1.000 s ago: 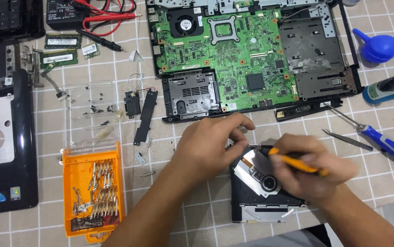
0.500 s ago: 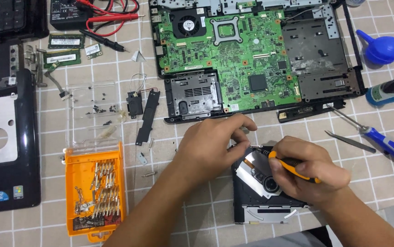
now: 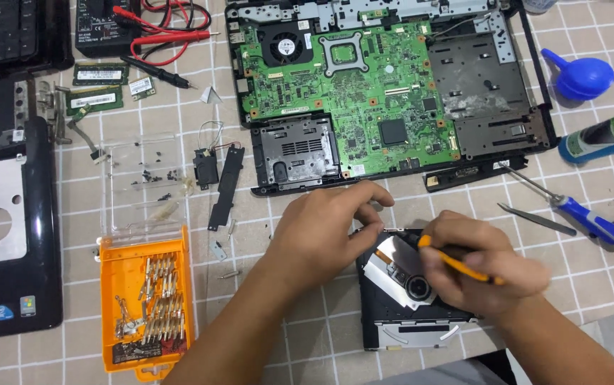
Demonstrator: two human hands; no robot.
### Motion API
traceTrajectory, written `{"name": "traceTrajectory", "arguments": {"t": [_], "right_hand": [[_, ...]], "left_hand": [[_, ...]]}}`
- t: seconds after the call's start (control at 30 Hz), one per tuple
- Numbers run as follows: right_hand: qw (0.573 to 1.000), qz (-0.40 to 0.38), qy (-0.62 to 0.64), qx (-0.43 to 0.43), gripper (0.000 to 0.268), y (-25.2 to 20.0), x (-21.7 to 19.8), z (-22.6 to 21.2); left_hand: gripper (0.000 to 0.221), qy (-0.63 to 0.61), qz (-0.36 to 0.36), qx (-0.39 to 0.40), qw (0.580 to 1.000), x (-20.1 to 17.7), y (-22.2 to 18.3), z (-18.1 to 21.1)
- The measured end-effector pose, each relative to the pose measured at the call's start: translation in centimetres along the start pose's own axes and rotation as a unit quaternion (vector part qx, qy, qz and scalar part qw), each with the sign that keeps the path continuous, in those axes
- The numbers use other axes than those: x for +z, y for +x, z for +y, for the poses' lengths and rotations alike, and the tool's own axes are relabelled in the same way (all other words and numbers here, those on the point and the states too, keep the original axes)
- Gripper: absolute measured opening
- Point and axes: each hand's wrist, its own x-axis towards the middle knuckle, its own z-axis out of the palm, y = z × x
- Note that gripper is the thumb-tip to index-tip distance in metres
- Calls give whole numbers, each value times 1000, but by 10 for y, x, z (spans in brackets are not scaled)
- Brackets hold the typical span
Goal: Repairing a laptop optical drive by prying components with a screwdriver and soldering a connection.
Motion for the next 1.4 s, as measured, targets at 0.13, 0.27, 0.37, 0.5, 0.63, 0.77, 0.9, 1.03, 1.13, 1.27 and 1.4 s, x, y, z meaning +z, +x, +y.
{"name": "traceTrajectory", "arguments": {"t": [0.13,0.27,0.37,0.5,0.63,0.77,0.9,1.03,1.13,1.27,1.4], "right_hand": [[1000,-16,25,-8,46,8,-1,-6],[992,-85,-16,93,22,5,-3,-2],[995,-83,-18,-42,37,15,-1,-4],[985,-93,0,146,29,-1,-7,-2],[999,-27,21,25,50,11,-1,-6],[977,187,-84,63,47,9,-7,-4],[921,279,-115,246,37,3,-36,-6],[897,267,-160,314,36,-28,-58,-18],[869,207,-218,393,28,-47,-63,-30],[884,69,-363,288,17,-48,-66,-37],[878,24,-389,277,13,-34,-69,-42]], "left_hand": [[26,15,-19,-17,1000,-2,1,1],[25,14,-6,-1,1000,0,2,0],[25,15,1,8,1000,2,2,-3],[25,8,1,12,1000,1,1,-1],[25,15,2,13,1000,2,0,-2],[28,50,31,57,997,6,-1,0],[25,77,18,64,995,11,1,-1],[21,64,27,60,996,10,1,1],[22,70,43,67,994,14,0,0],[21,84,61,84,991,17,-1,3],[20,97,86,102,986,18,-4,5]]}}
